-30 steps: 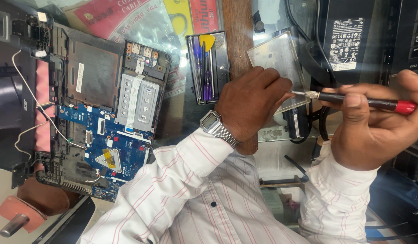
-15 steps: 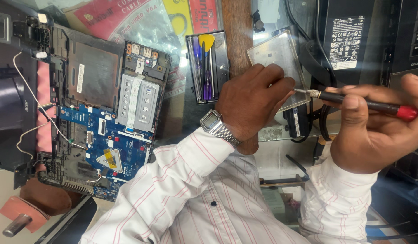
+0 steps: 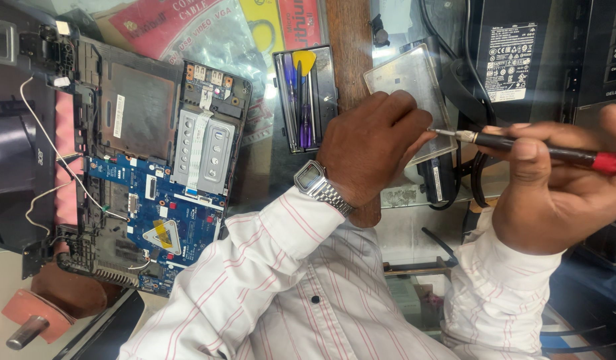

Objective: The person works on a partially disassembled Acer laptop on a glass workbench. They lift out the motherboard, detach a ribbon cable, remove the metal optical drive assembly, unscrew a small screw with a screwdriver, and reposition the motherboard in the laptop chassis.

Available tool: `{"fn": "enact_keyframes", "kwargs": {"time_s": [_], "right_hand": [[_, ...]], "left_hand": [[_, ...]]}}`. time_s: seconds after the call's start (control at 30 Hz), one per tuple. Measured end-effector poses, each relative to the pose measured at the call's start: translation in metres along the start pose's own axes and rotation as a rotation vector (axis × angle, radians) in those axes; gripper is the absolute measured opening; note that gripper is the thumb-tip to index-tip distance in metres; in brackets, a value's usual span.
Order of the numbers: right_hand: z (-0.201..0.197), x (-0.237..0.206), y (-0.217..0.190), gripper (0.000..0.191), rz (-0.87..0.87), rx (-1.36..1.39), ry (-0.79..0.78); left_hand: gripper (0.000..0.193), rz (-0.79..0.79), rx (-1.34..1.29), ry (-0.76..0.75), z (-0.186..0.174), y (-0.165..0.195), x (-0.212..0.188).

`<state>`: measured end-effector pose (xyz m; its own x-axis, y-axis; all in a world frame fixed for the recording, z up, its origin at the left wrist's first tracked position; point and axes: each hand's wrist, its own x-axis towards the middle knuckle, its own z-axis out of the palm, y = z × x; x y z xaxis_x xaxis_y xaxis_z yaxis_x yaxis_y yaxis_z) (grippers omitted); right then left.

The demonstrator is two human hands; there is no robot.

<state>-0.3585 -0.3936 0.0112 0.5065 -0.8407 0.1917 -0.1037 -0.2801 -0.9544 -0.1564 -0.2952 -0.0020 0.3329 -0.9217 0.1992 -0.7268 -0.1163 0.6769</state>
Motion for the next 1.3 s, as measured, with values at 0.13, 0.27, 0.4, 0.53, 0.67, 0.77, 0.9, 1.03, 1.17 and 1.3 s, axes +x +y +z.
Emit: {"fn": "enact_keyframes", "kwargs": {"time_s": [0.13,0.27,0.4,0.53,0.67,0.77,0.9,1.03,1.17,1.3], "right_hand": [[0.000,0.008,-0.006,0.053,0.039,0.067,0.025],[0.004,0.012,-0.014,0.042,-0.007,0.031,0.036],[0.008,0.015,-0.025,0.042,-0.004,0.014,0.033],[0.017,0.018,-0.038,0.039,-0.027,0.068,0.022],[0.032,0.019,-0.049,0.050,-0.108,0.067,-0.060],[0.049,0.018,-0.058,0.049,-0.149,0.038,-0.149],[0.081,0.019,-0.075,0.048,-0.243,0.064,-0.312],[0.125,0.028,-0.099,0.046,-0.387,0.065,-0.562],[0.184,0.028,-0.118,0.049,-0.420,0.155,-0.784],[0.237,0.025,-0.127,0.052,-0.444,0.141,-0.938]], "left_hand": [[0.019,-0.042,-0.013,-0.013,0.002,-0.002,0.000],[0.027,-0.039,-0.015,-0.011,0.003,-0.002,0.001],[0.038,-0.002,-0.053,0.007,-0.004,0.001,0.000],[0.029,-0.011,-0.091,0.055,-0.027,0.004,-0.011],[0.020,-0.031,-0.090,0.127,-0.061,0.007,-0.029],[0.018,-0.021,-0.063,0.195,-0.087,0.003,-0.043],[0.024,-0.031,0.028,0.223,-0.126,-0.007,-0.072],[0.025,-0.234,0.117,0.276,-0.159,-0.010,-0.109],[0.048,-0.412,0.128,0.402,-0.191,-0.018,-0.163],[0.047,-0.561,0.199,0.539,-0.211,-0.024,-0.229]]}}
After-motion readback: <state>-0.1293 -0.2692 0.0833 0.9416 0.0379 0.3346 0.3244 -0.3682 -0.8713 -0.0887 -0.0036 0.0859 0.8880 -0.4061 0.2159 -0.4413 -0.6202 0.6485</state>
